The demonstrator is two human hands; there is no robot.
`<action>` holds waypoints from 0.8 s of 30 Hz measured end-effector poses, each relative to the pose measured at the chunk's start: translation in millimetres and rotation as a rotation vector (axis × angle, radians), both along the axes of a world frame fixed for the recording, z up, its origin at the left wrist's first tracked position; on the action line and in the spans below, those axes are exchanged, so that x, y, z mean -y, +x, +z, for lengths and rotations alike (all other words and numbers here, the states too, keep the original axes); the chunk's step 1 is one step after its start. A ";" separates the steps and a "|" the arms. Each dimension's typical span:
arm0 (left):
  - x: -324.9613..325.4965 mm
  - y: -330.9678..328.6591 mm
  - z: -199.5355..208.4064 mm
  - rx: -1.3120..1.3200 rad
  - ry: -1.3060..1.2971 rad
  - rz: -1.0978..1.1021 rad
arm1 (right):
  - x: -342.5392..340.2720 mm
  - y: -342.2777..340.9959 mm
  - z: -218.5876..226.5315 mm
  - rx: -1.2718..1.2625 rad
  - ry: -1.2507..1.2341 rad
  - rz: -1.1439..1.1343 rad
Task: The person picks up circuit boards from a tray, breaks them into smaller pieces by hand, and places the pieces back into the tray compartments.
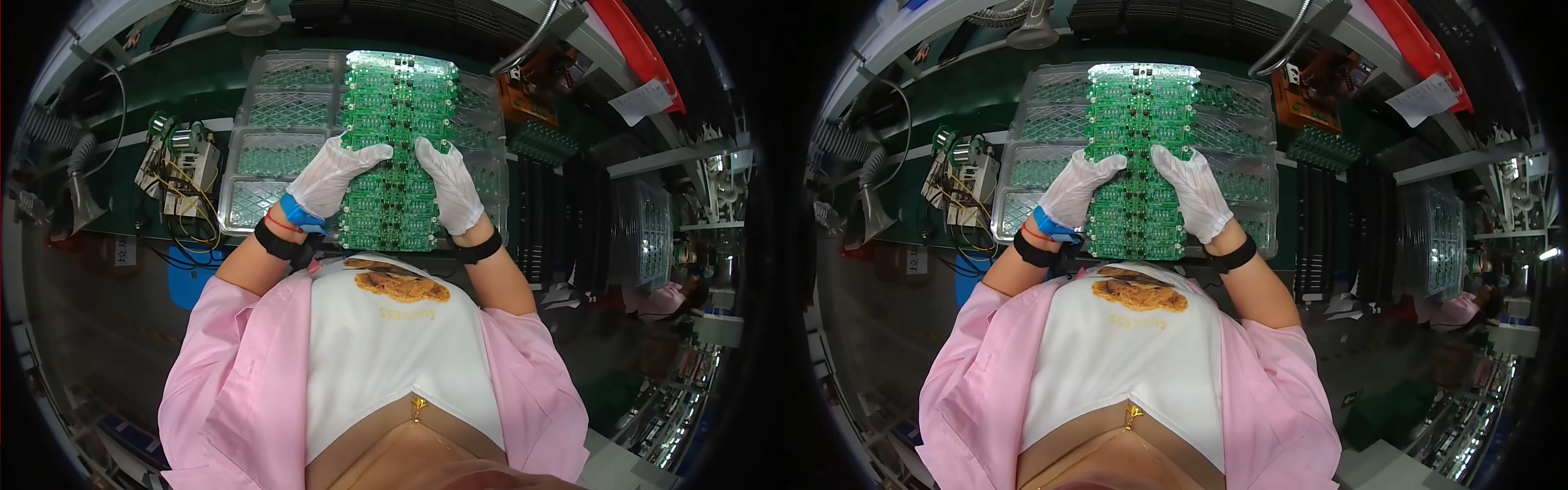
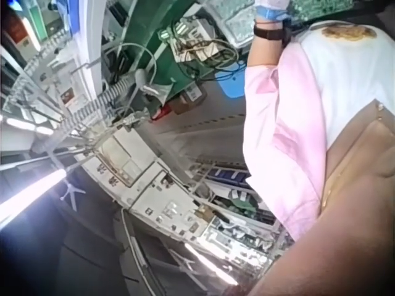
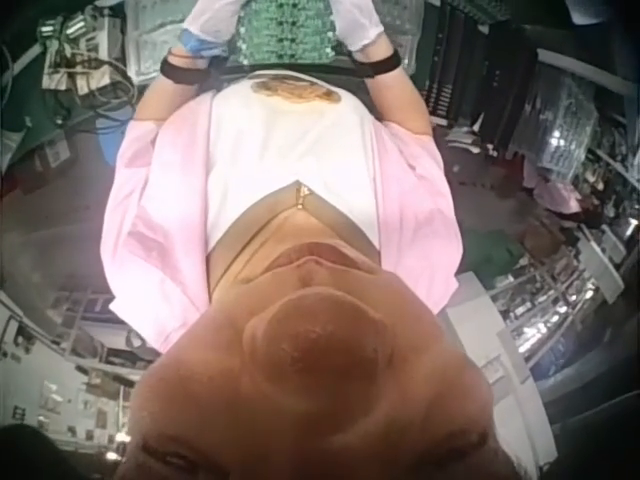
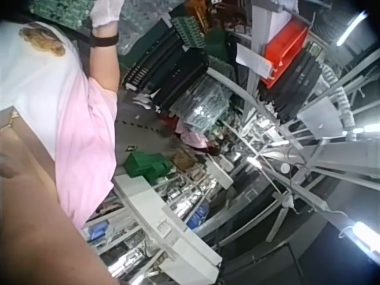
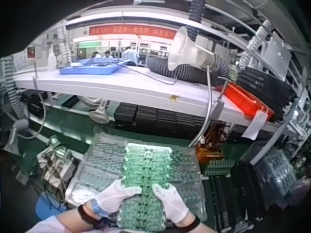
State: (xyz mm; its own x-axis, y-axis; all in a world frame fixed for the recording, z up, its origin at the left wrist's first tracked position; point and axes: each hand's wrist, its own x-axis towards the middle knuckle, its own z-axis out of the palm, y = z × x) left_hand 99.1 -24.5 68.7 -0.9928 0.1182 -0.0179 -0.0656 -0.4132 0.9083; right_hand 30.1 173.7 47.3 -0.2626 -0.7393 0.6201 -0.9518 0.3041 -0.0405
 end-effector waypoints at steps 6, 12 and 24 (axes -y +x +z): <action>16.1 -3.2 -22.1 -0.086 -0.142 -0.034 | 23.3 2.4 -34.2 1.317 -0.465 0.101; 8.1 -2.0 -16.7 0.108 0.104 -0.114 | 26.1 14.1 1.1 1.876 -0.685 0.277; 80.2 -48.8 -107.6 0.168 -0.323 0.186 | -15.6 -18.1 -9.1 0.166 0.135 -0.006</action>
